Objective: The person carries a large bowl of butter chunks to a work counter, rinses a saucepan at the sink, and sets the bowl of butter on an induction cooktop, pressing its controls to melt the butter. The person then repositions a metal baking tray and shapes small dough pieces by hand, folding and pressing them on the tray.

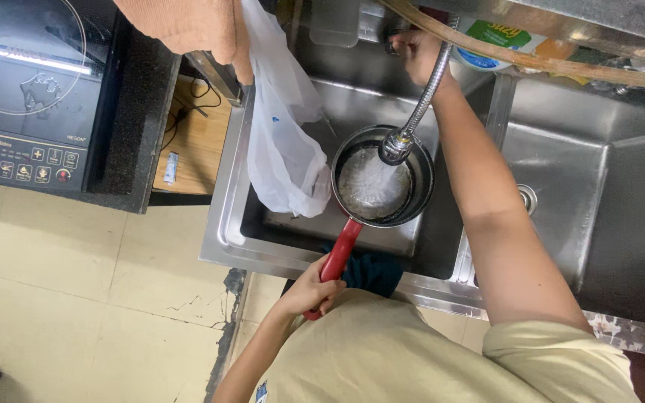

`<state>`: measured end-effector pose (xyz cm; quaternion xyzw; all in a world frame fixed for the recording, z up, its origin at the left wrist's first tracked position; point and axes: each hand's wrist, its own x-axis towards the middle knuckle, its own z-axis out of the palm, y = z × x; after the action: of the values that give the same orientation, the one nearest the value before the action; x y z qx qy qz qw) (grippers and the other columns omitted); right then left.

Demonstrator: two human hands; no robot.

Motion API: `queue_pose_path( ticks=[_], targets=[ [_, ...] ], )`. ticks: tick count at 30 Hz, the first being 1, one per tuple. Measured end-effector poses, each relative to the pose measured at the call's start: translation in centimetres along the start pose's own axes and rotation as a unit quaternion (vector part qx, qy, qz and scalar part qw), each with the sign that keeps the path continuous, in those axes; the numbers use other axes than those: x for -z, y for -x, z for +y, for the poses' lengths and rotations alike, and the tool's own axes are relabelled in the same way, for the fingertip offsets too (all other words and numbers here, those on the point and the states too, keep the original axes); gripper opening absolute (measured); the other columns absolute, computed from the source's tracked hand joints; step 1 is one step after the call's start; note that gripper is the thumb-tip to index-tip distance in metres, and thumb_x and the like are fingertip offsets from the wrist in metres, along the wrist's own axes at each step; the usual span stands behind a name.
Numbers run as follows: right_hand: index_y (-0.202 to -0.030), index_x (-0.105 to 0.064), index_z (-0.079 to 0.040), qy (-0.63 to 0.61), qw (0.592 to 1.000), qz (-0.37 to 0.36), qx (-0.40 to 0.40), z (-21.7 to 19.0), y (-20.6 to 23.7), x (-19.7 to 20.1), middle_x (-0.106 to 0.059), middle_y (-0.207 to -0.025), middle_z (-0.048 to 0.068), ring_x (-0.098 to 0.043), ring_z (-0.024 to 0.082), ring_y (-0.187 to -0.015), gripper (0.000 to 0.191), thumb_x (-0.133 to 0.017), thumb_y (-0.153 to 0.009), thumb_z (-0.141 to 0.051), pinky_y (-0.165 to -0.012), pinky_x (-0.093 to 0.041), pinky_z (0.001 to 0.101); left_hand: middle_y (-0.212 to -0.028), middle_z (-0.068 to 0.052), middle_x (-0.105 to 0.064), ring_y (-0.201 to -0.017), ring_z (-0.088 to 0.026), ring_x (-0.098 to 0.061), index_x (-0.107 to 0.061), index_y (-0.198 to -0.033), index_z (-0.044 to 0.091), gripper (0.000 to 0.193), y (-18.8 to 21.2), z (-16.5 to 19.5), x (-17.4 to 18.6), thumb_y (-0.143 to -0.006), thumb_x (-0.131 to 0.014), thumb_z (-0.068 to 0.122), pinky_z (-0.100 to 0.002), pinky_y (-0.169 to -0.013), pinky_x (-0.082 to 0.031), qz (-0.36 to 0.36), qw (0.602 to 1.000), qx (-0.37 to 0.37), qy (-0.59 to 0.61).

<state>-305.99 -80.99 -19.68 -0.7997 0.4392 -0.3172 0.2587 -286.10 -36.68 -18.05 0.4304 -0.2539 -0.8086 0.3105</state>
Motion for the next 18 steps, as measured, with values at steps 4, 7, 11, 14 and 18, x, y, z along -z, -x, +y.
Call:
queue_pose_path(
  ticks=[4, 7, 11, 14, 18],
  targets=[
    [-0.107, -0.075, -0.001, -0.026, 1.0, 0.008, -0.006, 0.3, 0.3, 0.0, -0.075, -0.103, 0.014, -0.073, 0.023, -0.095, 0.016, -0.062, -0.098, 0.0, -0.086, -0.057, 0.0344, -0.062, -0.001, -0.049, -0.04, -0.012, -0.048, -0.047, -0.117, 0.003, 0.034, 0.2, -0.4, -0.2, -0.087, -0.063, 0.0, -0.027, -0.039, -0.039, 0.003, 1.0, 0.0, 0.002],
    [-0.106, -0.077, 0.0, 0.026, 1.0, 0.002, 0.005, 0.7, 0.5, -0.1, -0.075, -0.101, 0.016, -0.072, 0.026, -0.096, 0.018, -0.061, -0.098, 0.003, -0.087, -0.056, 0.0358, -0.061, -0.001, -0.049, -0.04, -0.011, -0.048, -0.046, -0.116, 0.004, 0.034, 0.4, -0.6, -0.3, -0.087, -0.063, 0.0, -0.027, -0.039, -0.039, 0.0, 1.0, 0.002, 0.02],
    [-0.108, -0.074, 0.001, 0.002, 1.0, 0.011, 0.027, 1.0, 0.8, -0.2, -0.075, -0.108, 0.016, -0.072, 0.026, -0.102, 0.02, -0.058, -0.098, 0.006, -0.093, -0.057, 0.0346, -0.059, -0.003, -0.049, -0.041, -0.012, -0.048, -0.045, -0.115, 0.003, 0.031, 0.5, -0.7, -0.3, -0.087, -0.06, -0.001, -0.027, -0.04, -0.039, 0.001, 1.0, 0.008, 0.015],
    [-0.109, -0.075, 0.0, 0.001, 1.0, 0.014, 0.022, 1.0, 0.9, -0.1, -0.075, -0.106, 0.016, -0.072, 0.026, -0.101, 0.017, -0.062, -0.099, 0.003, -0.091, -0.057, 0.0354, -0.059, -0.002, -0.049, -0.041, -0.012, -0.047, -0.045, -0.115, 0.004, 0.033, 0.5, -0.7, -0.3, -0.084, -0.055, -0.003, -0.027, -0.04, -0.039, 0.0, 1.0, 0.008, 0.026],
    [-0.111, -0.075, -0.001, 0.005, 1.0, 0.005, 0.007, 0.6, 0.9, 0.0, -0.075, -0.103, 0.016, -0.073, 0.025, -0.096, 0.018, -0.063, -0.099, 0.003, -0.089, -0.056, 0.0352, -0.059, -0.002, -0.048, -0.041, -0.012, -0.045, -0.045, -0.116, 0.004, 0.035, 0.5, -0.6, -0.2, -0.083, -0.054, -0.004, -0.027, -0.04, -0.038, 0.004, 0.999, 0.019, 0.041]
  ],
)
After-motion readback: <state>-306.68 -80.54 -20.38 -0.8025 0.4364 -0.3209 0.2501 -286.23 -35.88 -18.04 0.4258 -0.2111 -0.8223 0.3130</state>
